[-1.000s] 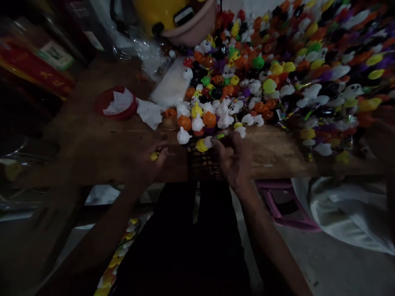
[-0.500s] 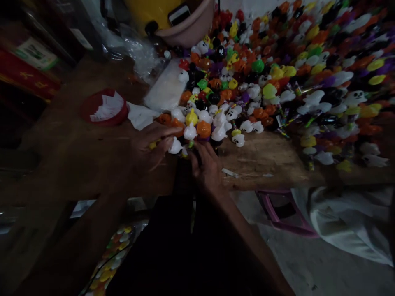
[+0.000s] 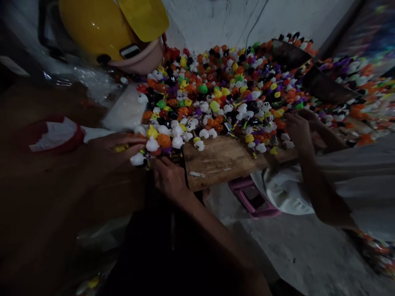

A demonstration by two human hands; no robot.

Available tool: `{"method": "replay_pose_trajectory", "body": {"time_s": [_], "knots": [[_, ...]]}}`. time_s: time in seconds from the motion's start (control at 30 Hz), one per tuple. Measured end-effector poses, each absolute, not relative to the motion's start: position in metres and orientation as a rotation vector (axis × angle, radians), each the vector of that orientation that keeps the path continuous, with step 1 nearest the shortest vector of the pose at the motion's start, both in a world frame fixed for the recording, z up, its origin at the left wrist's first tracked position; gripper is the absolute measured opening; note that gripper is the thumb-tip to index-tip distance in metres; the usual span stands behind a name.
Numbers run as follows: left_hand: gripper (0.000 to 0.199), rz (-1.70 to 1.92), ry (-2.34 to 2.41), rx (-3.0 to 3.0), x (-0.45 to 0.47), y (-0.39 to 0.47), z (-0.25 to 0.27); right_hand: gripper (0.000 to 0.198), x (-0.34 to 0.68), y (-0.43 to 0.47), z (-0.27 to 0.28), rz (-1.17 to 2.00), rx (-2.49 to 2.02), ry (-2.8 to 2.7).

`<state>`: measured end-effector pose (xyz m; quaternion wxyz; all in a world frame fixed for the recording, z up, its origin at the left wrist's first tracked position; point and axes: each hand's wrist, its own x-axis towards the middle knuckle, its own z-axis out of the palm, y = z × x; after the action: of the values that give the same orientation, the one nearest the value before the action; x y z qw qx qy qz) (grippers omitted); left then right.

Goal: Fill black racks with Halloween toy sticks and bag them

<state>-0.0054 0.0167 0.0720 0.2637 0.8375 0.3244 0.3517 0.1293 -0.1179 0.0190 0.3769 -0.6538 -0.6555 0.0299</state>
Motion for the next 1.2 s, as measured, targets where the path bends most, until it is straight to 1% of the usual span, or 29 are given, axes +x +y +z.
{"method": "replay_pose_trajectory", "body": {"time_s": [0.07,0.13,0.27,0.37,0.47,0.6,0.73,0.87,1.03,1.13,1.2], "knots": [[0.023,0.916,0.883,2.26,-0.005,0.019,0.075,0.03,0.146,-0.125,0.02,0.005,-1.641,-1.626],[0.022,0.86,0.896,2.268,-0.004,0.02,0.078,0.028,0.182,-0.13,0.021,-0.139,-1.705,-1.487],[0.017,0.856,0.912,2.287,-0.002,0.017,0.082,0.023,0.288,-0.132,0.025,-0.443,-2.197,-1.139],[0.016,0.836,0.97,2.302,-0.002,0.016,0.084,0.017,0.351,-0.128,0.021,-0.44,-2.37,-1.083],[0.02,0.761,0.999,2.33,-0.004,0.018,0.086,0.014,0.374,-0.121,0.009,-0.38,-2.443,-1.102],[0.024,0.706,1.058,2.348,-0.008,0.021,0.089,0.019,0.372,-0.116,-0.003,-0.289,-2.495,-1.131],[0.021,0.666,1.128,2.329,-0.009,0.02,0.09,0.026,0.363,-0.129,0.003,-0.2,-2.553,-1.089],[0.015,0.68,1.113,2.326,-0.004,0.014,0.092,0.02,0.342,-0.159,0.017,-0.117,-2.558,-0.987],[0.008,0.681,1.253,2.302,0.006,-0.002,0.099,0.025,0.294,-0.183,0.028,0.1,-2.217,-1.017],[0.009,0.69,1.318,2.314,0.013,-0.02,0.1,0.034,0.259,-0.182,0.028,0.224,-2.016,-1.031],[0.012,0.687,1.32,2.344,0.017,-0.032,0.101,0.035,0.237,-0.176,0.026,0.316,-1.923,-1.05]]}}
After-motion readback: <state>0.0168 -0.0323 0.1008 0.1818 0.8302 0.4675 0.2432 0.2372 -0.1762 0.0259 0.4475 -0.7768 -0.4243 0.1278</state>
